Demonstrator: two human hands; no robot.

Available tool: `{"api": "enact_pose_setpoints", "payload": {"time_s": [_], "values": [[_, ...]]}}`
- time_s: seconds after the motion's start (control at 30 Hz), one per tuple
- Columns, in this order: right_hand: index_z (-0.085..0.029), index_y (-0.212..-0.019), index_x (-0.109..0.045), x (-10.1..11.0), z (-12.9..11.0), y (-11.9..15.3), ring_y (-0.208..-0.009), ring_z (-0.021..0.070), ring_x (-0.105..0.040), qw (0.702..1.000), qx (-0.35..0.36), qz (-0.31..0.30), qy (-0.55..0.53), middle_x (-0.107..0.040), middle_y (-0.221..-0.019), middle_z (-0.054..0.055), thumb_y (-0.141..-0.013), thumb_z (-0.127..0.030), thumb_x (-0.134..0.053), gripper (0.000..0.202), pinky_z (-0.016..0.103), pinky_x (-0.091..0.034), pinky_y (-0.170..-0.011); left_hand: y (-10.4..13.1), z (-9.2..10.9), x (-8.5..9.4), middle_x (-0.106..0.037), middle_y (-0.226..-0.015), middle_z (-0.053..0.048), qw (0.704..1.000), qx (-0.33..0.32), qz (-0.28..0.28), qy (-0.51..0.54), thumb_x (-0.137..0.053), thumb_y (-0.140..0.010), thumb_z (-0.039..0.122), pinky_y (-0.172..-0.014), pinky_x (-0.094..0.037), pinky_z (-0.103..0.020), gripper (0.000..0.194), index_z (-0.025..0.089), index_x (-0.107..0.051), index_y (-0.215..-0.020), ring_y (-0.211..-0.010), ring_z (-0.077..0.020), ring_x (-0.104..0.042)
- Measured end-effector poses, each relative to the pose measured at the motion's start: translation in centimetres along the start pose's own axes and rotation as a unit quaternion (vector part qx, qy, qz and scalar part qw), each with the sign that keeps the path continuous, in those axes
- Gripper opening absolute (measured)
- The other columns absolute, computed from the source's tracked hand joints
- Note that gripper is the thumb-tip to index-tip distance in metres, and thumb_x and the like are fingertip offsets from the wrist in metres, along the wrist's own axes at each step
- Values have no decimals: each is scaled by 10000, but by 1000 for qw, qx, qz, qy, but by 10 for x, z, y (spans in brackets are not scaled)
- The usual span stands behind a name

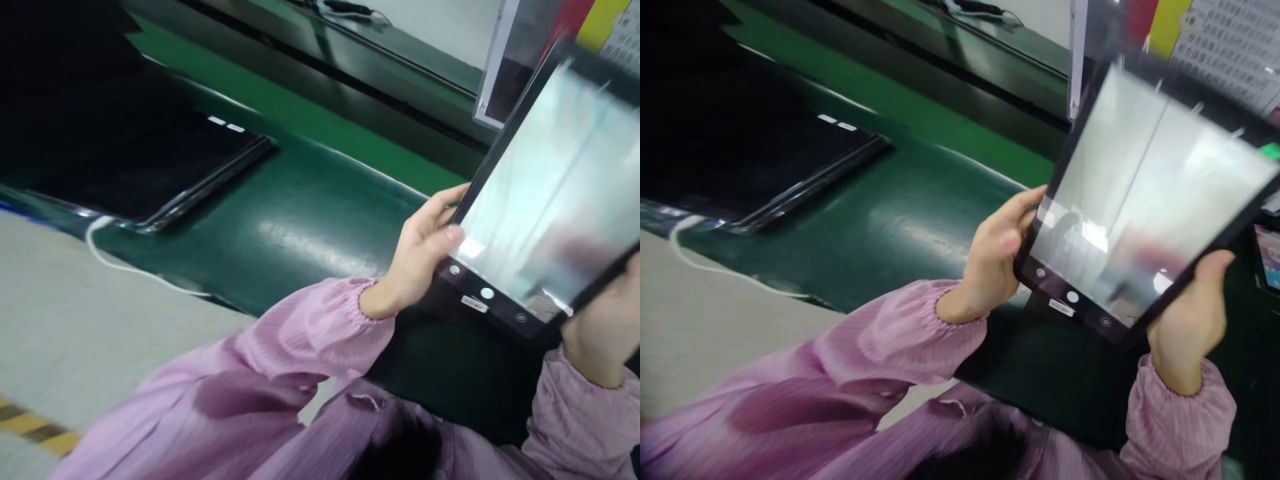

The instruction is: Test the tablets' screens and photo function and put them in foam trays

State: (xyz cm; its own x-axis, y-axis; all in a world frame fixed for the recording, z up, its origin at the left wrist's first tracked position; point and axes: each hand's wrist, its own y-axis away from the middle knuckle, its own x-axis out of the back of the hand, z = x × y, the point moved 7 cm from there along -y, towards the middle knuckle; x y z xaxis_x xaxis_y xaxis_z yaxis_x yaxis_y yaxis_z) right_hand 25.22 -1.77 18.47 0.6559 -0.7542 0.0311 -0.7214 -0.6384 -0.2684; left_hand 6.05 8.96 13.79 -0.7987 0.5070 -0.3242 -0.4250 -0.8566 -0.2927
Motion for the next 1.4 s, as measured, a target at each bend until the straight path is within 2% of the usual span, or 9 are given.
{"api": "enact_pose_setpoints", "payload": {"time_s": [0.2,0.4,0.53,0.73,0.87,0.97,1.07,1.2,1.4], "values": [[-294,-1723,-11,1,107,50,-1600,331,-362,968,-198,-155,-1,-197,-1789,142,-835,-593,-802,1226,612,-377,-1279,35,-88,41,-791,-1195,-113,966,247,80,-15,-702,-832,593,-1015,-565,-433,643,146,-714,-1294,-1194,-344,-709],[-346,-1703,122,7,118,68,-1690,285,50,927,-58,-317,194,118,-1815,75,-845,-487,-839,1295,600,-39,-1358,60,-99,46,-728,-1349,-141,971,220,88,-12,-732,-865,560,-1111,-525,-466,691,154,-602,-1409,-1283,-337,-670],[-336,-1704,121,1,124,71,-1690,300,41,909,-48,-347,226,117,-1813,92,-851,-502,-834,1291,613,-86,-1357,61,-97,45,-636,-1497,-163,977,203,51,-34,-729,-901,550,-1190,-486,-484,717,159,-541,-1471,-1408,-351,-593],[-361,-1716,-25,26,113,50,-1680,363,-103,920,-31,-287,266,-60,-1812,126,-833,-534,-851,1222,706,-186,-1317,63,-92,45,-560,-1583,-159,980,194,5,-54,-762,-913,549,-1259,-443,-494,787,183,-484,-1551,-1489,-359,-522],[-285,-1584,-500,118,78,4,-1607,520,-205,879,107,43,463,-305,-1720,211,-559,-588,-1003,1181,798,-201,-1259,66,-86,46,-451,-1677,-151,972,204,-34,-114,-890,-796,460,-1304,-390,-542,1014,215,-385,-1640,-1542,-394,-453],[-204,-1508,-606,152,90,-10,-1483,621,-323,821,23,86,564,-460,-1588,283,-489,-639,-990,1173,869,-221,-1166,68,-83,46,-389,-1718,-153,963,215,-58,-154,-925,-749,431,-1325,-349,-572,1138,232,-313,-1687,-1575,-415,-402],[-231,-1368,-717,130,106,-4,-1393,568,-447,833,-49,-29,551,-668,-1356,192,-663,-676,-867,848,831,-367,-1077,70,-83,48,-327,-1754,-151,953,235,-66,-178,-931,-734,446,-1336,-315,-586,1233,240,-225,-1723,-1599,-431,-359],[-284,-1210,-706,75,79,18,-1303,395,-609,935,72,-43,344,-687,-1336,104,-807,-517,-844,486,634,-516,-1064,72,-84,49,-234,-1790,-161,941,253,-78,-210,-935,-723,489,-1338,-293,-603,1328,226,-127,-1743,-1621,-450,-305],[-257,-1058,-493,34,74,42,-1365,358,-607,977,125,-71,158,-591,-1369,105,-762,-316,-903,510,620,-575,-1061,72,-82,50,-168,-1808,-154,935,246,-85,-240,-935,-723,564,-1350,-255,-612,1343,248,-121,-1744,-1648,-456,-224]]}}
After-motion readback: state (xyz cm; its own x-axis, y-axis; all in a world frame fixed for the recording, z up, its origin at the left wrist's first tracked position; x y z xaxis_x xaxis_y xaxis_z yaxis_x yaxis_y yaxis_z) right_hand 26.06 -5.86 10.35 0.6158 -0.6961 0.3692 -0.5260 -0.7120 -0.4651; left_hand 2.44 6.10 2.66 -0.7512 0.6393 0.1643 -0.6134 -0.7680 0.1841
